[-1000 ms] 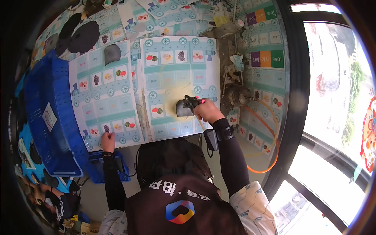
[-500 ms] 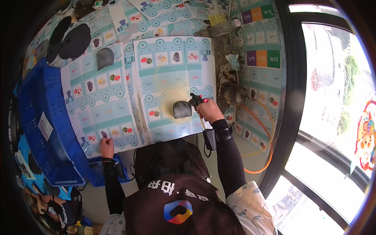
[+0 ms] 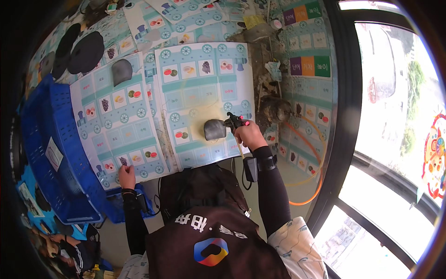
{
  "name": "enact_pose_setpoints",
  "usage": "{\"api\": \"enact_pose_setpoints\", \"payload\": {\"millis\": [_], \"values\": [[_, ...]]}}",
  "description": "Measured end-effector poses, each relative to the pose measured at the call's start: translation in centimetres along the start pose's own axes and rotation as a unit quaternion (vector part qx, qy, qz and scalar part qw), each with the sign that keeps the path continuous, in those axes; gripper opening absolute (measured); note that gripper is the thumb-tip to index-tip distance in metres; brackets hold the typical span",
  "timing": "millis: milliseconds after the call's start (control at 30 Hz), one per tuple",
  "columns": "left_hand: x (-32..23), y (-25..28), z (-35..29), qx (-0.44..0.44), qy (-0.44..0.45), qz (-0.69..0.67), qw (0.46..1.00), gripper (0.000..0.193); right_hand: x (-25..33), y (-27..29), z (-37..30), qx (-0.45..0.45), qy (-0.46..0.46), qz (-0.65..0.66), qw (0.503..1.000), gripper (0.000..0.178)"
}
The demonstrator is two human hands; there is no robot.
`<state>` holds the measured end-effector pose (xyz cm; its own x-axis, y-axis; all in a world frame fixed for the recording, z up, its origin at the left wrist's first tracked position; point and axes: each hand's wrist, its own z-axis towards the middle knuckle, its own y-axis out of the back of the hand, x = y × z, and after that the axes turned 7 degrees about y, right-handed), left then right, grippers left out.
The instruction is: The recorder uses a specialized spray tool to apply adhesive to small black shoe components laid out on a template.
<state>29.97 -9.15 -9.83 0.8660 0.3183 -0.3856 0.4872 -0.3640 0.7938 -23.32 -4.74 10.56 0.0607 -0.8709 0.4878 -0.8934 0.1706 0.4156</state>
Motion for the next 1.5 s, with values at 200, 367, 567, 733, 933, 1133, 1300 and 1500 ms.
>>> {"api": "enact_pose_setpoints", "payload": {"millis": [200, 367, 567, 733, 933, 1133, 1300, 1500], "values": [[-0.1, 0.0, 0.0, 0.0, -0.003, 0.004, 1.0, 0.031, -1.6, -0.1, -1.8, -0.025, -0.034, -0.015, 0.999, 0.013], [0.0, 0.2, 0.1, 0.019, 0.017, 0.008, 1.0, 0.029, -1.6, -1.7, -1.9, -0.024, 0.016, 0.047, 0.998, 0.014], [1.1, 0.8, -0.6, 0.041, -0.001, -0.044, 0.998, 0.025, -1.1, -2.0, -2.1, 0.014, 0.055, -0.022, 0.998, 0.014], [1.1, 0.8, -3.1, 0.097, 0.037, -0.139, 0.985, 0.018, -2.9, -0.7, -3.2, 0.072, 0.087, 0.045, 0.993, 0.022], [-0.1, 1.0, -7.2, 0.087, 0.022, -0.173, 0.981, 0.019, -7.7, 1.1, -3.6, -0.022, 0.172, 0.027, 0.984, 0.035], [-1.9, 1.5, -11.8, 0.127, 0.029, -0.207, 0.97, 0.015, -12.3, 1.7, -4.7, 0.024, 0.181, -0.08, 0.98, 0.046], [-1.6, 1.4, -14.6, 0.151, 0.002, -0.213, 0.965, 0.017, -15.3, 1.2, -4.6, -0.019, 0.241, -0.059, 0.968, 0.043], [-4.3, 1.2, -16.2, 0.147, -0.011, -0.216, 0.965, 0.018, -14.6, -2.1, -4.0, -0.001, 0.32, 0.018, 0.947, 0.023]]}}
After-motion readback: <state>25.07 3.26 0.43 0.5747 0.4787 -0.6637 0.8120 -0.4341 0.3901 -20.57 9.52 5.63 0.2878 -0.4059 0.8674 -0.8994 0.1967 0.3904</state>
